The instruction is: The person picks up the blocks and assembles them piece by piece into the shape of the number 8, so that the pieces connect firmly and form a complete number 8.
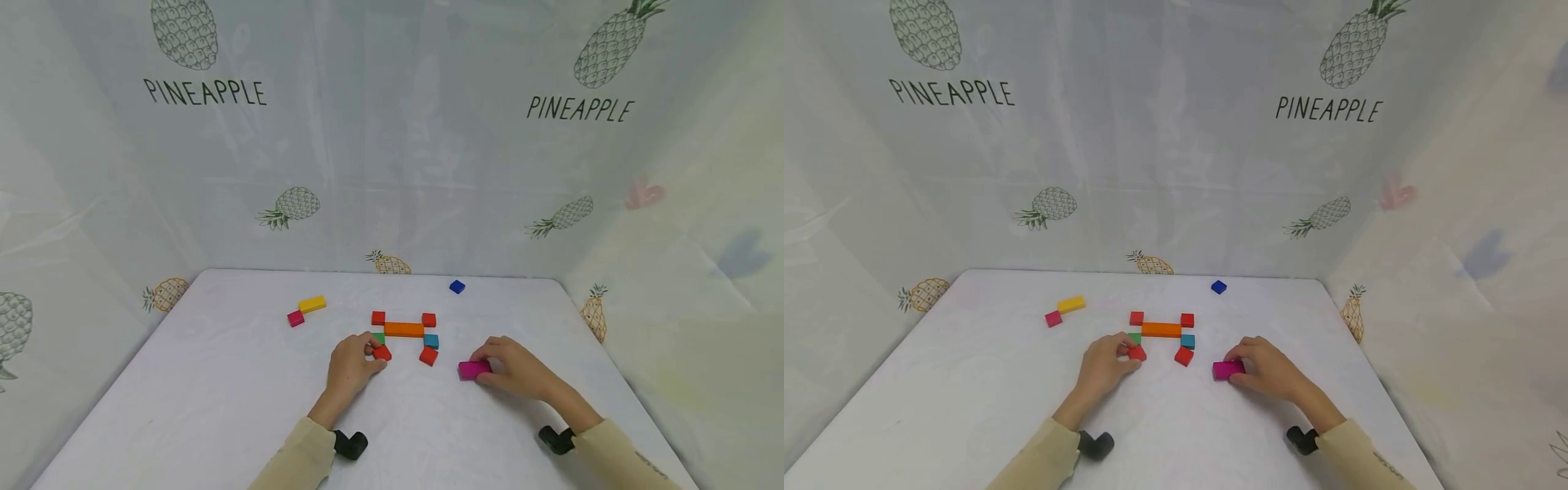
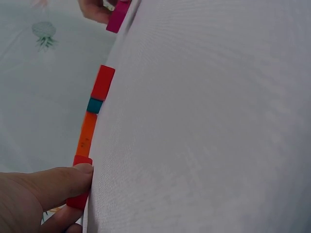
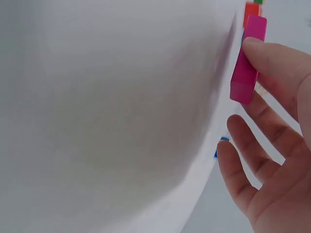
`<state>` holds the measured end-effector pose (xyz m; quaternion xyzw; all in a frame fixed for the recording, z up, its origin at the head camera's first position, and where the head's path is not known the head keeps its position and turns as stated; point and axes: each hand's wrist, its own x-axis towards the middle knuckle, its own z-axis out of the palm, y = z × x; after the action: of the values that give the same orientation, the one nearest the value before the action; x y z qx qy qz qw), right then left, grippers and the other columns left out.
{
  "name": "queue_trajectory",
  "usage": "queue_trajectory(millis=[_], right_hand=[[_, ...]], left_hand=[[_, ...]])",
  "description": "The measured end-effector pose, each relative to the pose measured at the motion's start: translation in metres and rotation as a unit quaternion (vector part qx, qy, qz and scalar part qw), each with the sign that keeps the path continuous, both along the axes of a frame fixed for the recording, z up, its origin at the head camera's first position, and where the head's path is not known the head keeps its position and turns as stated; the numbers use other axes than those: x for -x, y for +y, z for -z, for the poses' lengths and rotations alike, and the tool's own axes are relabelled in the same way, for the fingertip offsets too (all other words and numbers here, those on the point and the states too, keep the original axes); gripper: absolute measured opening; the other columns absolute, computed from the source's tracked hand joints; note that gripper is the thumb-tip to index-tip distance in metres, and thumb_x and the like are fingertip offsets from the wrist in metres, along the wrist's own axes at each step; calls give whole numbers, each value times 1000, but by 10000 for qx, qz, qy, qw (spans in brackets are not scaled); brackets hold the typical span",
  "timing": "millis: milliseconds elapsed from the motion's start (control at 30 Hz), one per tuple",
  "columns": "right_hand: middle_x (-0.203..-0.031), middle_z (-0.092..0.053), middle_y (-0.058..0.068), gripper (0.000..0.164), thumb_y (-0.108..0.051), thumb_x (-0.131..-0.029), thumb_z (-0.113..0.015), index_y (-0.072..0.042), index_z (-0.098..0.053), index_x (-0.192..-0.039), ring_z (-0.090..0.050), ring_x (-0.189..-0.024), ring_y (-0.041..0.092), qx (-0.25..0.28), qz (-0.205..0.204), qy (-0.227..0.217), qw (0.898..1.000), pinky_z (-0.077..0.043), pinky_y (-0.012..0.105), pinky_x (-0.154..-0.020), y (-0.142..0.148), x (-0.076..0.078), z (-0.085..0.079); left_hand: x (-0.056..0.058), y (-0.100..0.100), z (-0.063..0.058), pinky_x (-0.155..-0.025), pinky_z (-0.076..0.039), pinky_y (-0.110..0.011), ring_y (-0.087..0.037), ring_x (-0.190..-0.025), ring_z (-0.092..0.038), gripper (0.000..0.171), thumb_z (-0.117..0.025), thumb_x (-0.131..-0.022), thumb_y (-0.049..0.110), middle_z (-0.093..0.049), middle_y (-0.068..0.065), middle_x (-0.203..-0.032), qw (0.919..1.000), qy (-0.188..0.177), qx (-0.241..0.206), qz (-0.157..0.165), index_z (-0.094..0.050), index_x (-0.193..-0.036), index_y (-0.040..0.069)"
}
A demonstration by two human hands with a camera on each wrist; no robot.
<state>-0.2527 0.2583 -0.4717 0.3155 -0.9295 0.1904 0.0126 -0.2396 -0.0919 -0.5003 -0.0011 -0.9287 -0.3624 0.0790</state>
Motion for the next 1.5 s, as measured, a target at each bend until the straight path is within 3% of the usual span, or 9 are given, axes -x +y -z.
queue_trajectory(millis=[200, 433, 967, 1133, 1333, 1500], right_hand=[[-106, -69, -12, 30, -24, -87, -90, -24, -78, -114, -62, -106, 14, 52, 276, -32, 9996, -60, 30, -85, -21, -2, -6], [-106, -70, -9, 30, -21, -87, -90, -20, -78, -115, -63, -106, 19, 206, 210, -39, 9996, -60, 37, -86, -49, -4, -14], [-100, -70, -9, 26, -20, -86, -91, -19, -79, -109, -61, -101, 14, 354, 91, 214, 9991, -59, 32, -87, -105, 1, -13], [-97, -69, -6, 26, -20, -85, -91, -18, -79, -108, -59, -98, 14, 414, 18, 203, 9989, -57, 30, -82, -117, 2, -10], [-106, -72, -6, 28, -26, -87, -90, -21, -78, -113, -60, -108, 15, 277, 121, 24, 9995, -58, 33, -88, -127, 4, -6], [-100, -68, -8, 28, -27, -87, -90, -21, -78, -111, -57, -103, 12, 227, 72, 84, 9997, -56, 30, -85, -131, 7, -2]], left_hand=[[-1, 0, -2, -75, -50, -34, -19, -84, -53, 29, -94, -83, 20, -62, -1, -88, 10000, 17, -8, 49, -74, -103, 16], [-2, 0, -5, -75, -50, -34, -19, -84, -54, 29, -93, -83, 20, -62, -1, -88, 10000, -3, 13, 69, -74, -104, 15], [0, -2, -3, -74, -50, -34, -18, -82, -54, 29, -94, -83, 21, -62, 0, -87, 9999, 1, 82, 143, -74, -103, 16], [0, -4, -2, -74, -50, -34, -18, -83, -55, 30, -94, -82, 21, -63, 0, -87, 9998, 13, 87, 186, -74, -104, 15], [-2, -4, -3, -74, -49, -35, -18, -83, -55, 29, -93, -83, 20, -63, 0, -87, 9997, 65, 49, 236, -74, -104, 14], [-2, -4, -4, -75, -48, -35, -19, -82, -55, 28, -93, -83, 19, -65, -2, -88, 9995, 128, 41, 287, -73, -102, 14]])
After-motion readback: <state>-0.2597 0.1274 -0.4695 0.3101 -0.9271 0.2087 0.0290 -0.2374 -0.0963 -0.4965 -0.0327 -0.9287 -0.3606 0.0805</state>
